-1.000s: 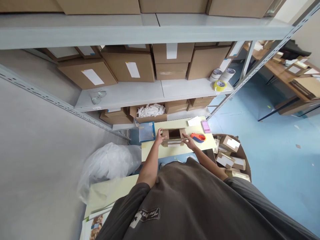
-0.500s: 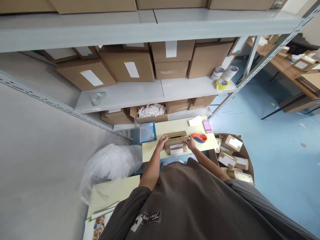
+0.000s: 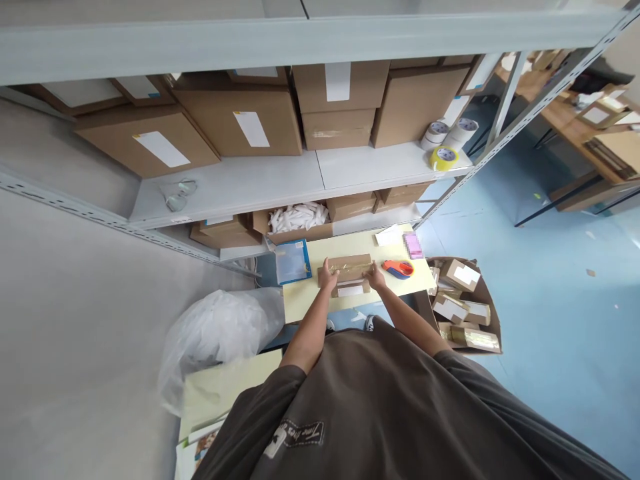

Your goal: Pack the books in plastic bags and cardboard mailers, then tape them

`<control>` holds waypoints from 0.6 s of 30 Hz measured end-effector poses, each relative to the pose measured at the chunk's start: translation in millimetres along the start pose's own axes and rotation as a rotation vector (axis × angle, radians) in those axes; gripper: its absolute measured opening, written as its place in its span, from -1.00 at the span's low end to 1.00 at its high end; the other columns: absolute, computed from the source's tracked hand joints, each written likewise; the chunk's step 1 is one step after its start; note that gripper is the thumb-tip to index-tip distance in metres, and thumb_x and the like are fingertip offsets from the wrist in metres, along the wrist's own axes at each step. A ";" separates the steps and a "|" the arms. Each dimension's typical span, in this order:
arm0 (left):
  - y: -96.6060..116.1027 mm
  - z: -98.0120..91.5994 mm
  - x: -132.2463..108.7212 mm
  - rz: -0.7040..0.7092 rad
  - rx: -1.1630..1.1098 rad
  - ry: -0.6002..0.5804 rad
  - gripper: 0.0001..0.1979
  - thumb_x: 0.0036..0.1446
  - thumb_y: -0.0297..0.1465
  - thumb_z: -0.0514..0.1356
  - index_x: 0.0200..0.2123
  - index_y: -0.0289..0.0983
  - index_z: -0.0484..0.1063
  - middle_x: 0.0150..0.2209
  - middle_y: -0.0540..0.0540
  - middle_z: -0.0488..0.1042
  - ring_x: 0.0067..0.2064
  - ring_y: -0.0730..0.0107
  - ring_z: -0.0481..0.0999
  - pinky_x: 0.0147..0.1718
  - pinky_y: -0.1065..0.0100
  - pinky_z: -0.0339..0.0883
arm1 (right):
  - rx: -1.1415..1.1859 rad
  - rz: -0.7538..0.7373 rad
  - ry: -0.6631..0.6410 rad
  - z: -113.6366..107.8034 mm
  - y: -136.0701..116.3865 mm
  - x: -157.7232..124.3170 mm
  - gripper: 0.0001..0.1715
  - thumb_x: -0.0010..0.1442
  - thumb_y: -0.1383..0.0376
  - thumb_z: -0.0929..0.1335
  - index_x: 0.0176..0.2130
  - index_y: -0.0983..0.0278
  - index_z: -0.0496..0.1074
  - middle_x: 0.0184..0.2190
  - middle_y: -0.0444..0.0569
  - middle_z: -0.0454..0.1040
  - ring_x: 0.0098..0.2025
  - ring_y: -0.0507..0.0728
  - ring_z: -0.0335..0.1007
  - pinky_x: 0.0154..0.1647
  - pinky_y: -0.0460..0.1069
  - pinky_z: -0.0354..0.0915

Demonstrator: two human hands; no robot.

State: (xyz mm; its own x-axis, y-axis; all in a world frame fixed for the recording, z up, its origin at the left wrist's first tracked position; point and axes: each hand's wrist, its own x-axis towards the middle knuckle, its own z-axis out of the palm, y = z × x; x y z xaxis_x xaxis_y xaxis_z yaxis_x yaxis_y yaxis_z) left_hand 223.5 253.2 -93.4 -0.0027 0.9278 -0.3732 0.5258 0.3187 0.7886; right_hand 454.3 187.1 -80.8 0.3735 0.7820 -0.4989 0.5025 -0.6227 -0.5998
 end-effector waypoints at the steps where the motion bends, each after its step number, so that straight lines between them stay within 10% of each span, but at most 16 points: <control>1: 1.4 -0.5 0.9 -0.002 0.011 -0.003 -0.18 0.26 -0.33 0.37 0.53 -0.15 0.19 0.38 -0.27 0.44 0.38 0.02 0.45 0.33 0.15 0.30 | -0.012 0.006 0.005 0.8 -1.0 0.4 -0.08 0.35 0.16 0.40 0.53 0.31 0.10 0.01 0.14 0.67 0.06 0.33 0.61 0.07 0.08 0.44; 12: 12.9 14.8 3.8 -0.040 0.113 0.116 -0.21 0.38 -0.37 0.14 0.59 -0.30 -0.01 0.47 -0.33 0.32 0.47 0.10 0.34 0.38 0.25 0.22 | -0.096 -0.082 0.067 7.8 1.8 2.9 -0.12 0.34 0.18 0.41 0.52 0.27 0.17 0.25 0.25 0.54 0.24 0.37 0.53 0.22 0.15 0.42; 18: 21.8 13.8 10.6 -0.236 0.142 0.180 -0.08 0.32 -0.25 0.24 0.57 -0.49 -0.07 0.46 -0.48 0.30 0.43 0.01 0.38 0.29 0.25 0.30 | -0.080 -0.381 0.206 -45.8 39.3 9.9 -0.19 0.32 0.30 0.35 0.49 0.29 0.24 0.43 0.26 0.34 0.48 0.38 0.22 0.49 0.28 0.19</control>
State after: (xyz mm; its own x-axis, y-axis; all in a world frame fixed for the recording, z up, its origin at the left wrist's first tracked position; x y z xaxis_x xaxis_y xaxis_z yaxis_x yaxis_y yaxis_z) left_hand 246.7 267.3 -87.0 -0.2826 0.8547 -0.4354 0.6057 0.5110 0.6099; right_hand 513.5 171.6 -80.7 0.2933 0.9495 -0.1119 0.6901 -0.2913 -0.6626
